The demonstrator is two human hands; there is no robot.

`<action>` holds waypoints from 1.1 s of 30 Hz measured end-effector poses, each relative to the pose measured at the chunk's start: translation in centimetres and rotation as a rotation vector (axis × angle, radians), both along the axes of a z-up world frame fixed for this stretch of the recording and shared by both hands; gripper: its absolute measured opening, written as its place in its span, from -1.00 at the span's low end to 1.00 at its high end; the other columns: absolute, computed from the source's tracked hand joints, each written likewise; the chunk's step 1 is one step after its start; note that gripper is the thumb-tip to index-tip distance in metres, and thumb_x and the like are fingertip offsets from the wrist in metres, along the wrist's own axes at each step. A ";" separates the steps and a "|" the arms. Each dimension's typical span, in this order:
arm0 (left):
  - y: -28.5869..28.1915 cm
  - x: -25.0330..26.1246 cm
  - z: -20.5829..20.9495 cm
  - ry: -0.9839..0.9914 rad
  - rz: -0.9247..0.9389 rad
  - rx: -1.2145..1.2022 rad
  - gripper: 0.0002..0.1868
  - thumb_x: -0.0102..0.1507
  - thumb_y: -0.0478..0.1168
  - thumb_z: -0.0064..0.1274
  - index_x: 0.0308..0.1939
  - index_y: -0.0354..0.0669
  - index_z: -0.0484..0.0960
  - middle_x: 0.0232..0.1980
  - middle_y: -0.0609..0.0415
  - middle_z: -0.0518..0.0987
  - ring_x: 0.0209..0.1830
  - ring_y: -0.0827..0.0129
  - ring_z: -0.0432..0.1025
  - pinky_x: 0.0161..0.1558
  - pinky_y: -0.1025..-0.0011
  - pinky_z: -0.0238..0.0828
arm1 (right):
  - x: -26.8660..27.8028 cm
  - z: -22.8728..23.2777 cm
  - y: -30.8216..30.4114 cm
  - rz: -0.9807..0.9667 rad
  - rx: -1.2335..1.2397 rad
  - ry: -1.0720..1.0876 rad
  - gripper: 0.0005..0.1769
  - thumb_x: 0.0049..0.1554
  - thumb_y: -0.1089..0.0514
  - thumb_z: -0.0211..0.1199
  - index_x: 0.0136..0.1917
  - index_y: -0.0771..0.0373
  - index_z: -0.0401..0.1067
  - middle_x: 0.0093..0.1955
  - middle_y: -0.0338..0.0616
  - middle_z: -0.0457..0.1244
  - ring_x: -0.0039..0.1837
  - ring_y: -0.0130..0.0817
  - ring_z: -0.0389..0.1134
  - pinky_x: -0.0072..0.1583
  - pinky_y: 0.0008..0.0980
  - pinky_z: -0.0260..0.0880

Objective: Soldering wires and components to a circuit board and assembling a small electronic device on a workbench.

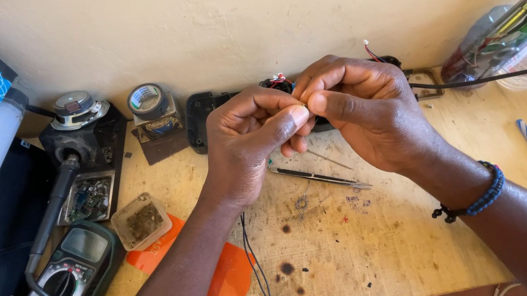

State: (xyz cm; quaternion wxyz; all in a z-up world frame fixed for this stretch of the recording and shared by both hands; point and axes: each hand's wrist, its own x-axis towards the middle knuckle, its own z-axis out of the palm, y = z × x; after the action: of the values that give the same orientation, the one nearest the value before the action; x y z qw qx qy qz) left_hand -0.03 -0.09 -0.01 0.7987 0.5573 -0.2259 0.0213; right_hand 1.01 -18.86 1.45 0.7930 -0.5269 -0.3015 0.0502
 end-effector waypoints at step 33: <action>0.5 0.1 -0.2 0.062 -0.094 -0.095 -0.84 0.33 -0.21 0.24 -0.29 -0.21 0.70 -0.38 -0.06 0.67 -0.53 0.35 0.52 -0.52 0.55 0.36 | -0.3 -0.3 0.0 -0.011 -0.023 -0.026 -0.90 0.32 0.29 0.30 0.10 0.34 0.55 0.13 -0.04 0.37 0.02 -0.17 0.45 0.07 -0.21 0.58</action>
State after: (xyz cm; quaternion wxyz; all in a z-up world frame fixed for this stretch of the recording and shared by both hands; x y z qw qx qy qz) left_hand 0.05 0.43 -0.24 0.8309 0.5081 -0.2257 -0.0228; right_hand 0.68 -18.84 1.14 0.7833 -0.5381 -0.3084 0.0422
